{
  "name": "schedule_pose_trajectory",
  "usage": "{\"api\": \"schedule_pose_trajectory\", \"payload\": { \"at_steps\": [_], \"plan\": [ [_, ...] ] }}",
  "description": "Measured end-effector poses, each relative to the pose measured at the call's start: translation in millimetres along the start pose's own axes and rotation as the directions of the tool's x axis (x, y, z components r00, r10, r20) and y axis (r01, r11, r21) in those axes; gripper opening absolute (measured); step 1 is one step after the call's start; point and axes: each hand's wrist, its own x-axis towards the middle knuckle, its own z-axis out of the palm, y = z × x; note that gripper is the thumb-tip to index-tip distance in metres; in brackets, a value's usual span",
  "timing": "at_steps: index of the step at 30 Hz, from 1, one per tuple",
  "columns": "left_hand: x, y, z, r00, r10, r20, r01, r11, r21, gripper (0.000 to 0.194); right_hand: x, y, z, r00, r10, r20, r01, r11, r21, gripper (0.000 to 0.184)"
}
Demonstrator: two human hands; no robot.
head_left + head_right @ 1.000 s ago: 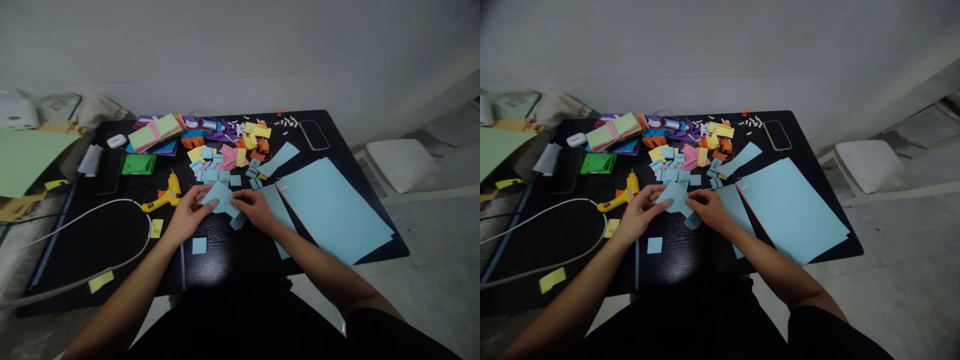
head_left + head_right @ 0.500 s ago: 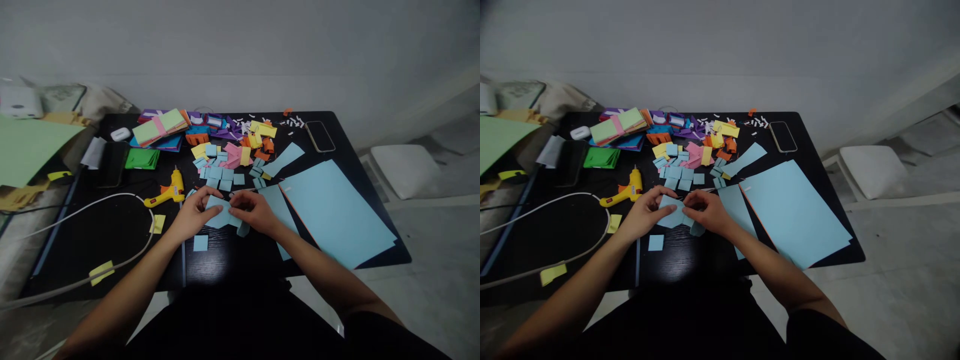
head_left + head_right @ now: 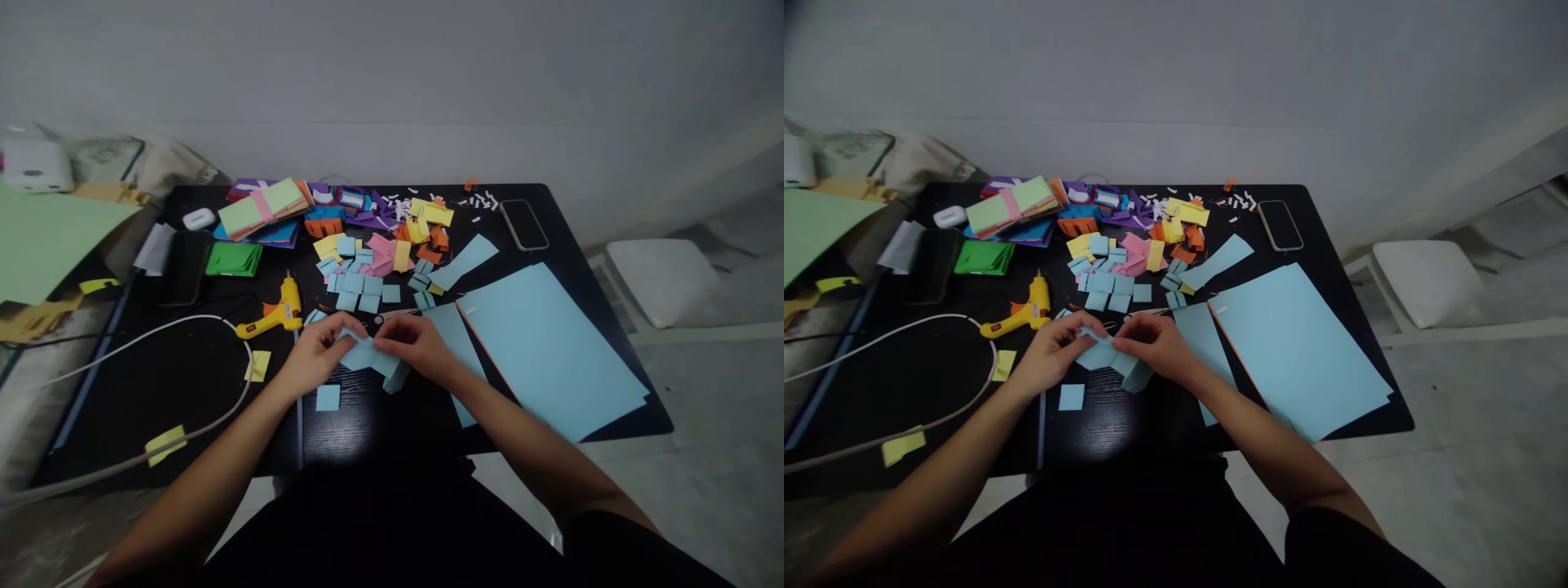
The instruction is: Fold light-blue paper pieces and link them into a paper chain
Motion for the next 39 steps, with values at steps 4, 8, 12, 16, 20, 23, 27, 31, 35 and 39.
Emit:
{"api": "schedule_pose_trajectory", "payload": {
  "at_steps": [4, 8, 12, 16, 20, 23, 27, 31, 35, 39],
  "plan": [
    [-2, -3, 2.6, 0.998, 0.058, -0.011, -0.056, 0.993, 0.108, 0.014, 2, 6, 2, 1.0, 0.029, 0.008, -0.029, 0.999, 0.027, 0.036],
    [0, -8, 6.8, 0.994, 0.097, -0.057, -0.086, 0.983, 0.161, 0.018, 3, 10, 0, 0.996, 0.066, 0.063, -0.064, 0.998, -0.025, 0.034],
    [-1, -9, 8.0, 0.996, 0.08, -0.041, -0.072, 0.982, 0.175, 0.02, 4, 11, -1, 0.991, 0.108, 0.075, -0.101, 0.991, -0.092, 0.033],
    [1, -7, 4.6, 0.986, 0.013, -0.167, -0.012, 1.0, 0.006, 0.024, 4, 9, -2, 0.992, 0.098, 0.076, -0.093, 0.993, -0.071, 0.034],
    [5, -6, 2.2, 0.938, -0.013, -0.346, -0.047, 0.985, -0.166, 0.035, 5, 8, -1, 0.998, 0.04, -0.058, -0.04, 0.999, 0.006, 0.033],
    [4, -6, 7.3, 0.97, -0.059, -0.237, 0.003, 0.973, -0.229, 0.04, 5, 8, 1, 0.985, 0.01, -0.17, 0.004, 0.997, 0.079, 0.036],
    [-1, -6, 17.9, 0.996, -0.039, -0.081, 0.022, 0.98, -0.2, 0.03, 5, 10, 4, 0.976, 0.002, -0.216, 0.039, 0.982, 0.187, 0.048],
    [-3, -6, 20.4, 0.992, -0.02, -0.127, 0.003, 0.991, -0.132, 0.022, 4, 12, 7, 0.979, -0.026, -0.2, 0.056, 0.988, 0.143, 0.047],
    [-1, -9, 19.3, 0.98, -0.009, -0.201, -0.006, 0.998, -0.07, 0.02, 3, 13, 8, 0.988, -0.019, -0.151, 0.035, 0.993, 0.111, 0.033],
    [0, -10, 17.9, 0.976, -0.016, -0.215, 0.009, 0.999, -0.035, 0.017, 1, 11, 6, 0.995, 0.042, -0.09, -0.037, 0.998, 0.055, 0.033]
  ]
}}
